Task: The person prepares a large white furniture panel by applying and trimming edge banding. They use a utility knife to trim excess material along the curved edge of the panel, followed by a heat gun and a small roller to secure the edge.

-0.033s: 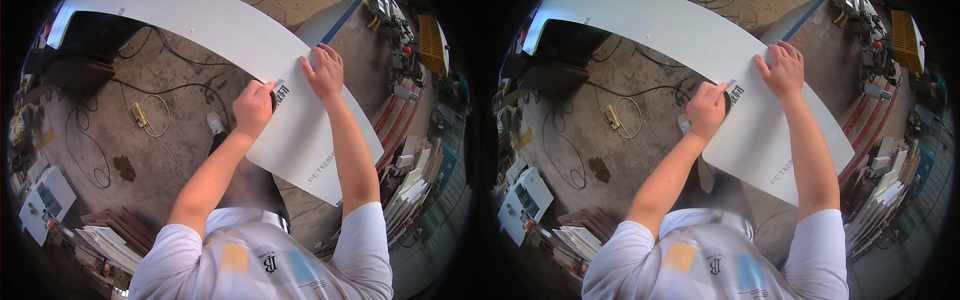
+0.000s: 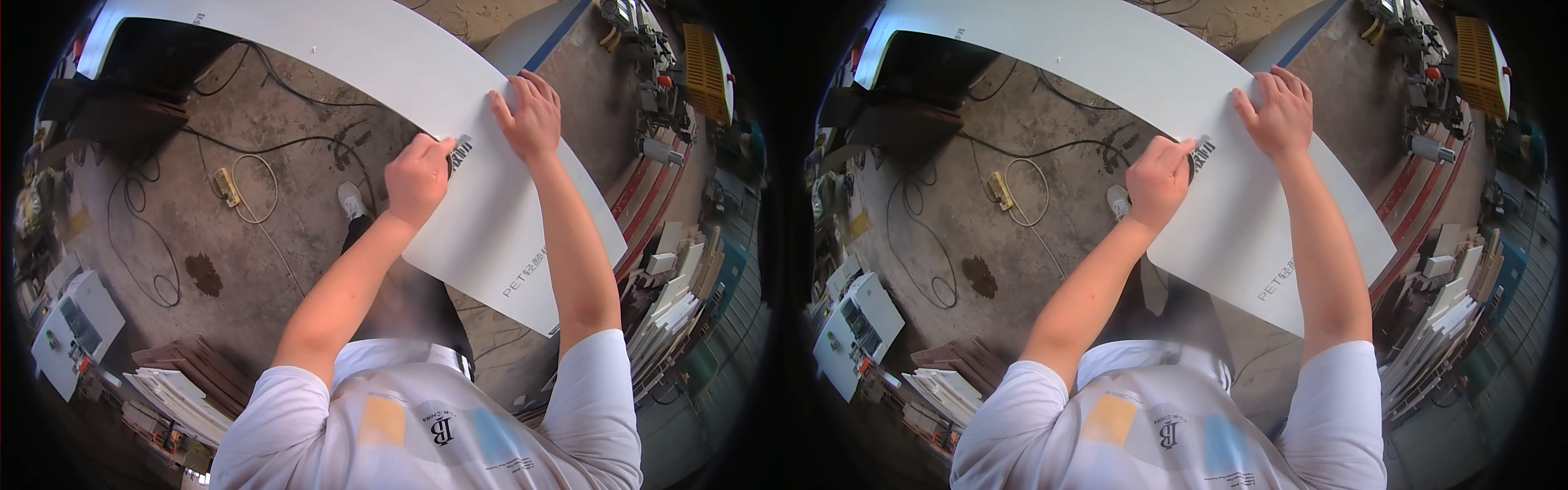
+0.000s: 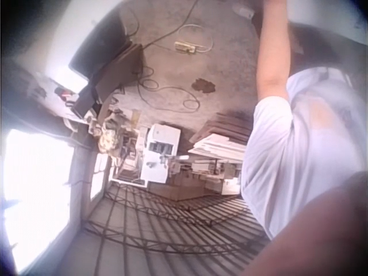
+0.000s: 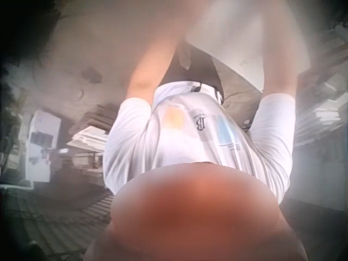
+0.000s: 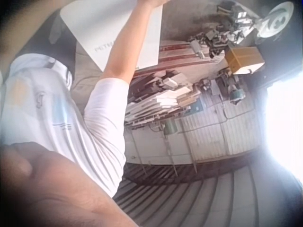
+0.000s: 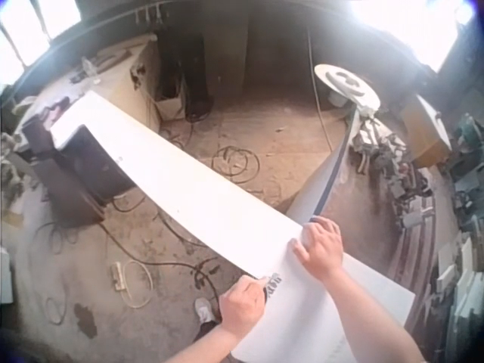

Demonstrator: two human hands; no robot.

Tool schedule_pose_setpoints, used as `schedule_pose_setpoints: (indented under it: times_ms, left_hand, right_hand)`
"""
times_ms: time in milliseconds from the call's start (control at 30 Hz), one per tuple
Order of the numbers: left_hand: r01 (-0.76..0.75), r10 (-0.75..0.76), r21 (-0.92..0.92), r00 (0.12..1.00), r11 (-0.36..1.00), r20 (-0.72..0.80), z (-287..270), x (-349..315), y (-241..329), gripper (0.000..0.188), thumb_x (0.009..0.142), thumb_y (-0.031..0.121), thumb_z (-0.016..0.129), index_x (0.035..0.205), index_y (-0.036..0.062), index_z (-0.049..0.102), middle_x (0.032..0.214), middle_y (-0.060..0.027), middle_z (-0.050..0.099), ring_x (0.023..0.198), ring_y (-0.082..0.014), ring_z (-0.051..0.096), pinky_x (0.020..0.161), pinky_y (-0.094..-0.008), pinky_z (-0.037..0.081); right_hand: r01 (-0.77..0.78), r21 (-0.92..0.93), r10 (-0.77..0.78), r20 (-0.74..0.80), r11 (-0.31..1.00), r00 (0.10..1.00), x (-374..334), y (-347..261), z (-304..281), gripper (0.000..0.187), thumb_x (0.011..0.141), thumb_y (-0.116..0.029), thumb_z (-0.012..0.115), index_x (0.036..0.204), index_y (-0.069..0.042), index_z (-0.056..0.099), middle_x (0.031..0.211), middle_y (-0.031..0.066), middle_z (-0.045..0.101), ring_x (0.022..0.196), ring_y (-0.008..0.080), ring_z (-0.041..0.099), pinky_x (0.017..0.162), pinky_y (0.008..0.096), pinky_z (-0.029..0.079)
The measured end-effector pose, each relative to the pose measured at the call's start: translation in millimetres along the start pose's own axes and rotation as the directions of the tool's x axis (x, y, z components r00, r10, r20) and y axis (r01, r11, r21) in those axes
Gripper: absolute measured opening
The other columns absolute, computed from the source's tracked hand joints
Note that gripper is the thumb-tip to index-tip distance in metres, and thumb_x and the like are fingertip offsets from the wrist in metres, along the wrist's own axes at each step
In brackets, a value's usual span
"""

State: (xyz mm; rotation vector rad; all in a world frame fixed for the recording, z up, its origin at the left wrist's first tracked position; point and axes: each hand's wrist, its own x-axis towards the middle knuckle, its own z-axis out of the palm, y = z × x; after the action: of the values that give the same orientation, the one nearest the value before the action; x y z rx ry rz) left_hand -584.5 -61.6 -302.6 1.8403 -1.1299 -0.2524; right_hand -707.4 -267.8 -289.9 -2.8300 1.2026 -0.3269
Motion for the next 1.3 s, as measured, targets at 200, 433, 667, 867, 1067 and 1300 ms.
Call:
schedule_pose_setpoints:
  times_ms: [200,433,667,867,1067,1300]
  left_hand:
    - [-0.081,0.162,-0.185,0.86,0.979,0.483,-45.8,18.6,-8.9,0.021,0.085,0.001,0.075,0.102,0.0127,0.08,0.086,-0.0038,0.066,0.073,-0.0248,0.067,0.064,-0.0351,0.053]
    - [0.234,-0.245,-0.097,0.961,0.967,-0.128,-60.9,53.4,-67.2,0.023,0.088,-0.003,0.072,0.106,0.0078,0.079,0.094,-0.0065,0.071,0.083,-0.0207,0.068,0.073,-0.0328,0.054]
    - [0.116,-0.058,0.221,0.965,0.968,-0.254,-38.9,51.9,-53.2,0.026,0.087,0.0,0.071,0.109,0.0131,0.08,0.094,-0.0056,0.068,0.082,-0.0258,0.069,0.07,-0.0366,0.055]
    - [-0.13,0.146,0.269,0.988,0.954,-0.042,-17.0,23.9,-24.3,0.023,0.087,0.004,0.071,0.104,0.0176,0.078,0.085,-0.0008,0.061,0.079,-0.0224,0.066,0.063,-0.0375,0.054]
    - [-0.216,0.197,0.129,0.97,0.968,0.145,-16.8,13.9,-0.5,0.022,0.083,0.004,0.069,0.101,0.0148,0.076,0.088,-0.0003,0.062,0.078,-0.0212,0.067,0.064,-0.0361,0.056]
    - [-0.379,0.45,-0.284,0.482,0.881,0.752,-55.4,38.0,-28.3,0.028,0.079,0.003,0.072,0.101,0.0196,0.074,0.092,0.0,0.063,0.084,-0.0254,0.068,0.068,-0.0399,0.055]
  right_hand:
    - [-0.008,-0.011,0.008,0.005,1.0,1.0,-2.0,4.4,0.9,0.052,0.096,-0.055,0.062,0.117,-0.009,0.073,0.124,0.0078,0.075,0.136,0.0273,0.056,0.118,0.0461,0.036]
    - [0.0,0.012,0.0,-0.009,1.0,1.0,0.3,3.6,0.1,0.052,0.096,-0.055,0.062,0.116,-0.009,0.074,0.123,0.0072,0.075,0.137,0.0267,0.056,0.119,0.0457,0.035]
    - [-0.017,0.019,0.017,0.025,1.0,1.0,1.7,-0.8,-3.6,0.055,0.097,-0.056,0.06,0.12,-0.008,0.074,0.129,0.0089,0.073,0.138,0.0267,0.055,0.12,0.0452,0.035]
    - [-0.034,-0.009,0.034,0.071,0.999,0.997,0.4,1.6,-4.5,0.058,0.098,-0.057,0.058,0.123,-0.007,0.073,0.132,0.01,0.072,0.14,0.0266,0.054,0.12,0.0445,0.034]
    - [-0.024,-0.015,0.024,0.023,1.0,0.999,1.4,3.5,0.7,0.055,0.097,-0.057,0.06,0.12,-0.009,0.074,0.128,0.0079,0.074,0.138,0.0257,0.055,0.119,0.0443,0.035]
    - [-0.012,-0.029,0.011,-0.03,1.0,0.999,-2.0,4.7,5.4,0.052,0.096,-0.057,0.062,0.117,-0.011,0.075,0.124,0.0056,0.076,0.137,0.0243,0.056,0.119,0.0438,0.036]
